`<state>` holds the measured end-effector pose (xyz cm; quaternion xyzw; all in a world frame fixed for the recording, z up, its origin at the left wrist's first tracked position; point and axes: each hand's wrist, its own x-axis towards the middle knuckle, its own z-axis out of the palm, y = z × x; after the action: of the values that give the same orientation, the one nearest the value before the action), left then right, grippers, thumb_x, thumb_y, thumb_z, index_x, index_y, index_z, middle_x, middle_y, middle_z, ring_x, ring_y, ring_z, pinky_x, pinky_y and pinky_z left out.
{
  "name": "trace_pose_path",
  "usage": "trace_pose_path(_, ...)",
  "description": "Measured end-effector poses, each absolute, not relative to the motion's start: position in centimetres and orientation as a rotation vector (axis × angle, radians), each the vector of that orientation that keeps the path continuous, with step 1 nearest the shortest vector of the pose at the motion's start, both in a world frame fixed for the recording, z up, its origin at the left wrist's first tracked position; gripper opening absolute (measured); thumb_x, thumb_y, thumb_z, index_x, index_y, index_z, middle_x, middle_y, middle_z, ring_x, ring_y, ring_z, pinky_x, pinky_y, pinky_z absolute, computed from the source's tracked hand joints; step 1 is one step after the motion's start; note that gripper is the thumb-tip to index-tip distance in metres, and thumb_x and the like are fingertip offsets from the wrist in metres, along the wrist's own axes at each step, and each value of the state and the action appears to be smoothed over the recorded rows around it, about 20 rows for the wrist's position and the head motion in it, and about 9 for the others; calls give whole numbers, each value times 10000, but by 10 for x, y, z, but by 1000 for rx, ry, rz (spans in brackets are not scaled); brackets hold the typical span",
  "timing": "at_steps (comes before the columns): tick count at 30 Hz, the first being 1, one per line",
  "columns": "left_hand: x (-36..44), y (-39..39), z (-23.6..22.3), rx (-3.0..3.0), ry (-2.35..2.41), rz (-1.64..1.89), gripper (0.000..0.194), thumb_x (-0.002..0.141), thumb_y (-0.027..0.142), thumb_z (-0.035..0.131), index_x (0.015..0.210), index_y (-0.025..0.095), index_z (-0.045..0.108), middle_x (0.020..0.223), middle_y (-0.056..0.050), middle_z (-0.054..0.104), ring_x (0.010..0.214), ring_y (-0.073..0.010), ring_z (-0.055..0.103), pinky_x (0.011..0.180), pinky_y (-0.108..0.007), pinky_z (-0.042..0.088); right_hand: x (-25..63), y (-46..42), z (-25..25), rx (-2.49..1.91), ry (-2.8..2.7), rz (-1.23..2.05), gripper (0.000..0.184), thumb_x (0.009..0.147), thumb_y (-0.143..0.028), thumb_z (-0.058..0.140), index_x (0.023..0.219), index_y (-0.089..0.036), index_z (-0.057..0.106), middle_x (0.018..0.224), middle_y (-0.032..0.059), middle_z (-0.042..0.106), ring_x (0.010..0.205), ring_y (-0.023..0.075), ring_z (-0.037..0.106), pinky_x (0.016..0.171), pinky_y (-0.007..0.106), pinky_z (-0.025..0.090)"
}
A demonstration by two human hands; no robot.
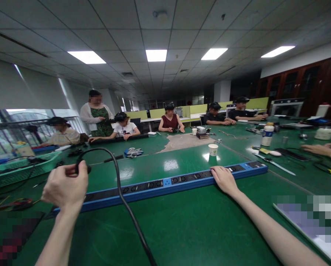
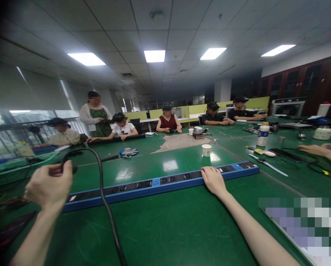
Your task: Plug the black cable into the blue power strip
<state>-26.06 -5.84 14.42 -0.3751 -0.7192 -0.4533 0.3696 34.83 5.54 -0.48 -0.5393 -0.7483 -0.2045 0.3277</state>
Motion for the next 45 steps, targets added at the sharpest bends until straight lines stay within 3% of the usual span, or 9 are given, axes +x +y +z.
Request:
trace_pose_path(10, -293, -10, 74, -1141, -2652, -787, 618, 755, 776, 547, 1061, 290, 774, 1029, -174, 742, 980, -422, 673, 808, -522, 502, 349, 57, -6, -1418, -1955, -520, 386, 1057, -357, 306, 1172, -260, 662, 1164, 59, 720, 1108, 228, 609, 980, 378, 389)
trace_pose_path(36, -289, 0, 61, -1377, -2544, -576, 563, 872, 657, 466, 1092, 245, 780, 992, -201, 741, 934, -408, 685, 773, -482, 513, 346, 53, -3, -1434, -1948, -494, 387, 1053, -357, 306, 1179, -262, 659, 1162, 57, 718, 1112, 226, 609, 980, 382, 391)
trace_pose_path(45, -296, -3, 58, -1365, -2547, -613, 614, 869, 692, 451, 1134, 244, 777, 1021, -217, 741, 961, -427, 683, 778, -495, 516, 347, 54, -3, -1427, -1957, -508, 374, 1051, -345, 314, 1168, -266, 660, 1159, 55, 720, 1105, 229, 612, 976, 382, 395)
